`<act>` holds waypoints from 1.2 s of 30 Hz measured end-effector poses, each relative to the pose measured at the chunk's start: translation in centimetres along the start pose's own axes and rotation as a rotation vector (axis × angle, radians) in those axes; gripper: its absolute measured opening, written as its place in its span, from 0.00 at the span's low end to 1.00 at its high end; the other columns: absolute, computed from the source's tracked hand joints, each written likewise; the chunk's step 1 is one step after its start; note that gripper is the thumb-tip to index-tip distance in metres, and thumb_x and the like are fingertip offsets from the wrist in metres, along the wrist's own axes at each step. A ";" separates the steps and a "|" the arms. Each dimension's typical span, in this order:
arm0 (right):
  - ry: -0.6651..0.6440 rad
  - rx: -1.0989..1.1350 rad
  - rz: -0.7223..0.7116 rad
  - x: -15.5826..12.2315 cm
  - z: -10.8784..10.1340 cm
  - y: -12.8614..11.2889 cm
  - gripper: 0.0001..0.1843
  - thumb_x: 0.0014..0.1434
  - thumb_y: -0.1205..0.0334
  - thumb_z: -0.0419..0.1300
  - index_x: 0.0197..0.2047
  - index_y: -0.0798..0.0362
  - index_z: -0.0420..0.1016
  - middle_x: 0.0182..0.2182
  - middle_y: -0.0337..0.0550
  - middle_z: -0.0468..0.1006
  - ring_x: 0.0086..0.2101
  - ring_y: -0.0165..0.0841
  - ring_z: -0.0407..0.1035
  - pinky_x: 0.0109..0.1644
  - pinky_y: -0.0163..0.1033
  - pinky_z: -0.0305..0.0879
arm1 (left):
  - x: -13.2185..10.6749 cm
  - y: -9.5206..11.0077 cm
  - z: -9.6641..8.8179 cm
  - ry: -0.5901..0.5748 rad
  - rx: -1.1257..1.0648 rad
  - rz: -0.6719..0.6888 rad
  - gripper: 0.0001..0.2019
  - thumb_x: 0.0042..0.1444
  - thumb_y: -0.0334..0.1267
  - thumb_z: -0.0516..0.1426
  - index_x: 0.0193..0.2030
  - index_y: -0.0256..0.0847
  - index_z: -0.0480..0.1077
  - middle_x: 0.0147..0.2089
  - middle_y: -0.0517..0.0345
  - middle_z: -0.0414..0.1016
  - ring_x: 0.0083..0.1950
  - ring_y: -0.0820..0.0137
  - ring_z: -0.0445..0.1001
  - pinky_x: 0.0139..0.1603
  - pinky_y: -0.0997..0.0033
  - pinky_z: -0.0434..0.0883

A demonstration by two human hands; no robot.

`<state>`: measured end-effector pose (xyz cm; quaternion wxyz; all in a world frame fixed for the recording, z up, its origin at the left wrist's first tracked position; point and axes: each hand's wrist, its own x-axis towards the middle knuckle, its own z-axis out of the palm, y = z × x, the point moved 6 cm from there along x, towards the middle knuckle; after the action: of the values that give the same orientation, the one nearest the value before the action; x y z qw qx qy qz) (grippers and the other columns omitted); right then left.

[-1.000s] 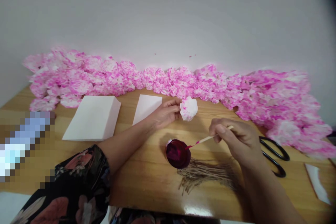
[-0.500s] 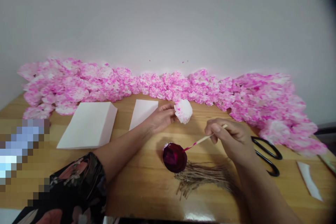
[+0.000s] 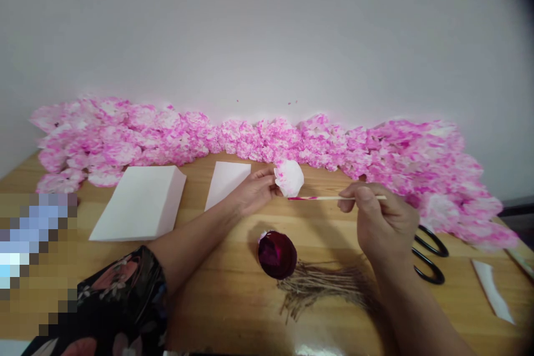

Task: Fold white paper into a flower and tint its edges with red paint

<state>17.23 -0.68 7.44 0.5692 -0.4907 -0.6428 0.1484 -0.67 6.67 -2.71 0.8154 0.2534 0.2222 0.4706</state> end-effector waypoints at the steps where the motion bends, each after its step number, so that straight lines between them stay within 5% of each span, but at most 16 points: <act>1: 0.002 -0.009 -0.006 0.0 0.0 -0.1 0.11 0.63 0.59 0.58 0.30 0.49 0.78 0.21 0.36 0.72 0.24 0.30 0.66 0.31 0.37 0.63 | 0.0 0.0 0.0 0.004 0.001 -0.002 0.08 0.41 0.32 0.67 0.28 0.33 0.75 0.25 0.58 0.73 0.29 0.74 0.70 0.33 0.72 0.66; 36: 0.011 0.026 0.015 0.1 0.0 0.1 0.10 0.63 0.57 0.58 0.33 0.49 0.78 0.23 0.39 0.75 0.26 0.32 0.69 0.31 0.40 0.67 | 0.0 -0.3 0.0 -0.002 0.059 -0.031 0.09 0.41 0.32 0.68 0.31 0.34 0.75 0.29 0.56 0.76 0.30 0.72 0.72 0.36 0.69 0.66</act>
<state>17.26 -0.60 7.43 0.5780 -0.4890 -0.6339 0.1580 -0.48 6.54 -2.84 0.8150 0.2743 0.2388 0.4510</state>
